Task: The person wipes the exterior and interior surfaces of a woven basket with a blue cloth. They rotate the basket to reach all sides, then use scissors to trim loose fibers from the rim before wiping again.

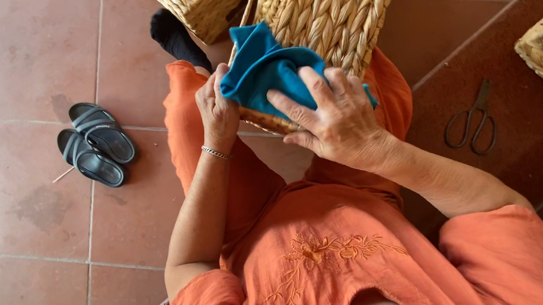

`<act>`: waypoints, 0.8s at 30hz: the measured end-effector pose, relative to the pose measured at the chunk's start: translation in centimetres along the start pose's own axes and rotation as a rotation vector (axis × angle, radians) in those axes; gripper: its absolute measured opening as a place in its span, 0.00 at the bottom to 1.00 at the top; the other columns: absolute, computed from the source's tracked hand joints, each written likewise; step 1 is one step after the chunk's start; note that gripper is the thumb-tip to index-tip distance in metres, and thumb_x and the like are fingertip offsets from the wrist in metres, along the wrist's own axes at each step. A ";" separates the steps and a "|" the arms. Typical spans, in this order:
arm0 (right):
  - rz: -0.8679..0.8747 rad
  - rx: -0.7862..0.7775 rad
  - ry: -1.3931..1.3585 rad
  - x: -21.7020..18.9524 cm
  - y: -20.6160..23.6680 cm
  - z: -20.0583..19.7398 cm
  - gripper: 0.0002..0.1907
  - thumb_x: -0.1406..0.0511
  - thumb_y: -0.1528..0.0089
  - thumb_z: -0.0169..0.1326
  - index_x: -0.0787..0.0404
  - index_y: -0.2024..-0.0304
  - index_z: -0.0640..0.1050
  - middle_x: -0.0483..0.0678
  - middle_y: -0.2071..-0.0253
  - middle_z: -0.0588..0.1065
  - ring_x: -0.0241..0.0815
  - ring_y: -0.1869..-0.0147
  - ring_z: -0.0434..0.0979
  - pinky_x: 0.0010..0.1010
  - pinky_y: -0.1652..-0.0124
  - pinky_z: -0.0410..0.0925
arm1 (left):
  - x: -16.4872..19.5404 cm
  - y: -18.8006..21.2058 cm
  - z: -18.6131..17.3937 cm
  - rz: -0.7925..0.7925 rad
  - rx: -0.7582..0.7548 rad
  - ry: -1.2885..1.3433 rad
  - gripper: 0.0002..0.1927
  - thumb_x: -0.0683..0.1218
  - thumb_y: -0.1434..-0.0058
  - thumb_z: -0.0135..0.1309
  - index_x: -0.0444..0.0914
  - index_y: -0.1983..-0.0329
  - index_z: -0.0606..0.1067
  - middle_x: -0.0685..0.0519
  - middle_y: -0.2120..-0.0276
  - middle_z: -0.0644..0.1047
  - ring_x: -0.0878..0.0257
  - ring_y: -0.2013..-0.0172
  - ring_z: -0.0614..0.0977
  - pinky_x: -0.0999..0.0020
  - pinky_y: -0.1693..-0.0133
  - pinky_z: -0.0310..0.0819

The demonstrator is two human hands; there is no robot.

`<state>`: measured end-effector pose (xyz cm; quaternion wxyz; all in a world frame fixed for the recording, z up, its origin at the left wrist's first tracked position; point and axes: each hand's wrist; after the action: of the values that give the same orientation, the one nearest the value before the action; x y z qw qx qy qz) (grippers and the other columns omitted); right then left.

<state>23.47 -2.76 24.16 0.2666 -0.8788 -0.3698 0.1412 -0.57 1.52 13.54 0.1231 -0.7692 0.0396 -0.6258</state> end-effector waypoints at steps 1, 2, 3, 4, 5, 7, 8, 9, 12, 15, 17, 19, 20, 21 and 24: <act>-0.008 0.001 0.015 0.5 0.0 0.7 0.29 0.50 0.46 0.62 0.45 0.43 0.77 0.53 0.51 0.73 0.51 0.59 0.75 0.41 0.61 0.73 | 0.0 -0.1 0.0 -0.019 0.007 0.012 0.21 0.54 0.24 0.38 0.34 0.67 0.68 0.59 0.75 0.66 0.69 0.72 0.66 0.71 0.68 0.64; -0.015 0.000 0.031 1.0 0.2 1.5 0.27 0.51 0.46 0.62 0.42 0.43 0.78 0.52 0.51 0.73 0.51 0.58 0.76 0.41 0.61 0.73 | 0.1 -0.1 0.1 -0.039 0.013 0.025 0.22 0.54 0.24 0.38 0.34 0.67 0.68 0.58 0.76 0.66 0.69 0.72 0.67 0.71 0.69 0.64; -0.016 0.000 0.044 2.3 0.0 2.6 0.24 0.54 0.39 0.62 0.41 0.40 0.79 0.49 0.52 0.73 0.46 0.59 0.74 0.36 0.61 0.73 | 0.2 -0.1 0.1 -0.051 0.002 0.022 0.22 0.54 0.24 0.39 0.34 0.67 0.68 0.58 0.76 0.66 0.69 0.72 0.66 0.70 0.69 0.64; -0.016 -0.004 0.056 4.4 -0.5 3.7 0.21 0.58 0.32 0.62 0.40 0.36 0.80 0.46 0.53 0.73 0.40 0.60 0.72 0.32 0.62 0.72 | 0.3 -0.1 0.3 -0.068 -0.010 0.021 0.22 0.54 0.24 0.40 0.33 0.68 0.68 0.58 0.76 0.66 0.70 0.72 0.66 0.70 0.69 0.63; 0.045 -0.013 0.140 6.8 -1.0 4.9 0.19 0.62 0.30 0.63 0.42 0.37 0.80 0.47 0.53 0.74 0.41 0.59 0.73 0.29 0.65 0.71 | 0.4 0.0 0.4 -0.082 -0.023 0.021 0.22 0.54 0.24 0.42 0.33 0.68 0.69 0.58 0.76 0.66 0.70 0.72 0.65 0.70 0.70 0.63; 0.126 0.060 0.260 12.6 -2.3 6.2 0.17 0.64 0.31 0.63 0.44 0.39 0.79 0.48 0.51 0.76 0.42 0.57 0.75 0.28 0.65 0.73 | 0.5 0.3 1.1 -0.048 -0.043 0.069 0.21 0.53 0.24 0.42 0.33 0.66 0.71 0.58 0.75 0.67 0.70 0.71 0.66 0.70 0.69 0.63; 0.150 0.142 0.287 14.7 -2.9 6.8 0.19 0.63 0.34 0.63 0.46 0.41 0.78 0.48 0.49 0.77 0.42 0.55 0.76 0.30 0.62 0.75 | 0.6 0.5 1.3 -0.031 -0.051 0.089 0.21 0.53 0.24 0.43 0.32 0.66 0.71 0.58 0.75 0.68 0.70 0.71 0.66 0.70 0.69 0.63; 0.194 0.179 0.320 16.2 -3.4 7.5 0.19 0.62 0.36 0.64 0.48 0.42 0.79 0.50 0.51 0.77 0.43 0.57 0.76 0.30 0.64 0.76 | 0.5 0.6 1.5 -0.042 -0.049 0.078 0.21 0.53 0.24 0.43 0.33 0.65 0.72 0.59 0.76 0.68 0.71 0.72 0.66 0.71 0.69 0.64; 0.275 0.189 0.358 16.8 -5.1 7.6 0.17 0.62 0.35 0.64 0.54 0.45 0.79 0.55 0.59 0.76 0.45 0.61 0.76 0.32 0.69 0.76 | 0.0 0.7 1.7 -0.056 -0.012 0.094 0.21 0.52 0.24 0.43 0.33 0.66 0.72 0.62 0.76 0.68 0.72 0.72 0.66 0.73 0.70 0.62; 0.196 0.056 0.225 9.5 -4.4 5.8 0.13 0.64 0.31 0.62 0.63 0.47 0.76 0.57 0.63 0.73 0.44 0.68 0.74 0.32 0.75 0.73 | -0.7 0.3 1.3 -0.070 0.036 0.187 0.22 0.52 0.22 0.44 0.33 0.69 0.70 0.63 0.73 0.66 0.73 0.70 0.64 0.74 0.69 0.60; 0.057 -0.062 0.093 3.7 -2.0 3.1 0.11 0.70 0.29 0.58 0.67 0.45 0.76 0.57 0.65 0.71 0.44 0.72 0.71 0.30 0.78 0.69 | -1.1 0.0 1.0 -0.103 0.041 0.252 0.21 0.52 0.22 0.45 0.33 0.69 0.71 0.64 0.72 0.67 0.74 0.69 0.64 0.74 0.69 0.60; -0.046 -0.021 0.011 -0.9 0.3 0.5 0.19 0.70 0.36 0.56 0.63 0.41 0.75 0.54 0.63 0.70 0.46 0.66 0.74 0.33 0.71 0.73 | -1.2 -0.4 0.5 -0.195 0.006 0.397 0.20 0.53 0.23 0.46 0.36 0.69 0.71 0.65 0.73 0.68 0.75 0.71 0.64 0.76 0.70 0.59; -0.079 -0.040 -0.017 -2.0 0.9 -0.3 0.21 0.71 0.38 0.56 0.59 0.41 0.76 0.52 0.64 0.69 0.45 0.66 0.73 0.33 0.70 0.73 | -1.2 -0.4 0.4 -0.242 -0.017 0.470 0.20 0.53 0.24 0.46 0.37 0.69 0.71 0.65 0.73 0.68 0.75 0.72 0.64 0.76 0.70 0.58; -0.077 -0.033 -0.023 -2.2 1.2 -0.6 0.21 0.70 0.38 0.56 0.58 0.42 0.76 0.51 0.64 0.69 0.44 0.67 0.73 0.32 0.71 0.72 | -1.2 -0.4 0.3 -0.265 -0.035 0.443 0.19 0.53 0.25 0.46 0.37 0.68 0.72 0.65 0.73 0.69 0.75 0.71 0.65 0.76 0.70 0.60; -0.065 -0.037 0.016 1.3 0.7 0.3 0.17 0.70 0.35 0.58 0.56 0.44 0.78 0.48 0.67 0.69 0.42 0.69 0.72 0.30 0.75 0.69 | -1.1 -0.4 0.3 -0.262 -0.064 0.339 0.18 0.54 0.26 0.47 0.37 0.66 0.75 0.65 0.72 0.70 0.76 0.70 0.66 0.78 0.68 0.62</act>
<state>24.64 -2.08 23.46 0.2576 -0.8721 -0.3988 0.1187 -0.53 2.13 12.55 0.0078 -0.6552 -0.0209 -0.7551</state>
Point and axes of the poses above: each hand's wrist, its own y-axis away from the middle knuckle, its own z-axis out of the palm, x = y × z
